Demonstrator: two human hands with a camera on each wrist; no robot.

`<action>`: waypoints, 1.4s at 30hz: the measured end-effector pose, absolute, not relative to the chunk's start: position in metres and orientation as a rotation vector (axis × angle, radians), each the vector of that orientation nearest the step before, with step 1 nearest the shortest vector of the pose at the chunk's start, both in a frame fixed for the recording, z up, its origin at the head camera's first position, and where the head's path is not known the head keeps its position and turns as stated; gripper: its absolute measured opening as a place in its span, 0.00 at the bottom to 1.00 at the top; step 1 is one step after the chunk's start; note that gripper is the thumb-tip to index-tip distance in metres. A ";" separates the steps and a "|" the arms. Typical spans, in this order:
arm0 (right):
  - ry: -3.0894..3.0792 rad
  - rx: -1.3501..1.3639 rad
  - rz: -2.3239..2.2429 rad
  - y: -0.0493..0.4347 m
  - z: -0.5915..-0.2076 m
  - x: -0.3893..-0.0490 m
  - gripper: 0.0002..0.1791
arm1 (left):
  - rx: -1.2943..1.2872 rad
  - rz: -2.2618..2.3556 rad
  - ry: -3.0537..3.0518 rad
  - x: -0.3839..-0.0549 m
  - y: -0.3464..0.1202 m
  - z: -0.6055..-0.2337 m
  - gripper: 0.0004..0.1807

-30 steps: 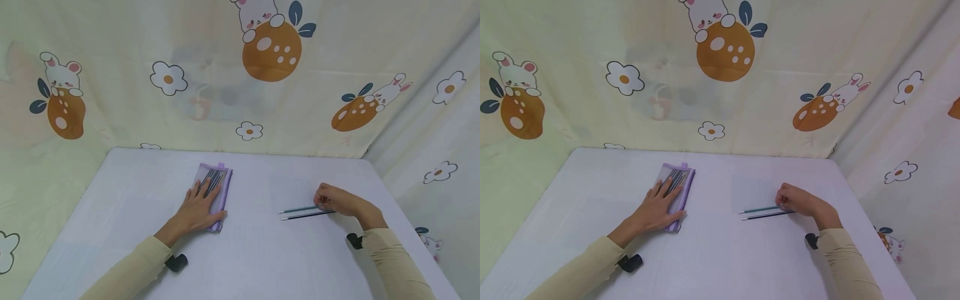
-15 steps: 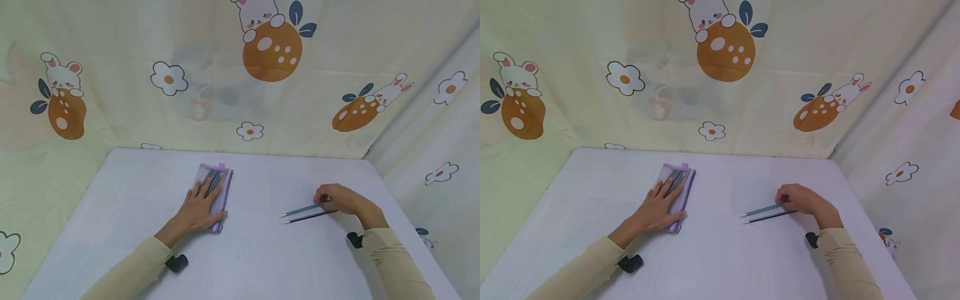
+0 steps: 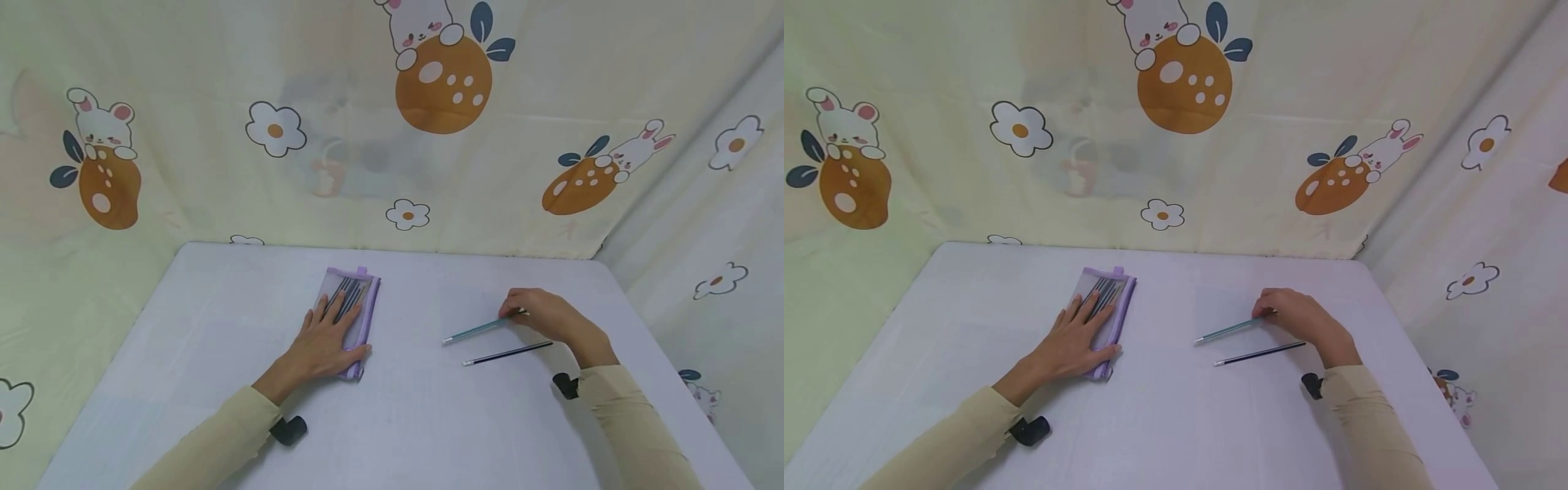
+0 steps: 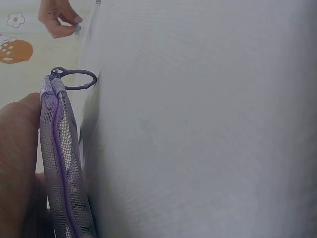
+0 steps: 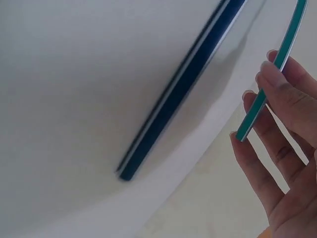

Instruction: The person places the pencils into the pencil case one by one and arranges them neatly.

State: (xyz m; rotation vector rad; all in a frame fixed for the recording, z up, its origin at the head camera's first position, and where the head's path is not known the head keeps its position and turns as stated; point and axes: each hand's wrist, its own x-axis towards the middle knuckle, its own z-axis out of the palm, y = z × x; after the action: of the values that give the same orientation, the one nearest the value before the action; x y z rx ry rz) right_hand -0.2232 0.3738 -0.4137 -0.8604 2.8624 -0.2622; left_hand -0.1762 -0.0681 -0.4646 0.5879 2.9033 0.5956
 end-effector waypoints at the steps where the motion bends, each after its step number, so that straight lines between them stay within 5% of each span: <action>1: 2.861 -0.872 -0.260 0.370 -0.413 -0.225 0.13 | 0.587 0.596 2.902 -0.176 -0.068 -0.464 0.47; 42: 2.799 -1.110 -0.287 0.236 -0.412 -0.279 0.09 | 0.583 0.623 2.911 -0.175 -0.068 -0.464 0.47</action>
State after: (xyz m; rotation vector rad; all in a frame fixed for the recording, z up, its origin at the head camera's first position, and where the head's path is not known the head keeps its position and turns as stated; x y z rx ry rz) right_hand -0.2795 0.2358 -0.4121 -1.1096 2.7990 -0.2868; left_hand -0.1752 -0.0676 -0.4637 0.5828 2.9111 0.6234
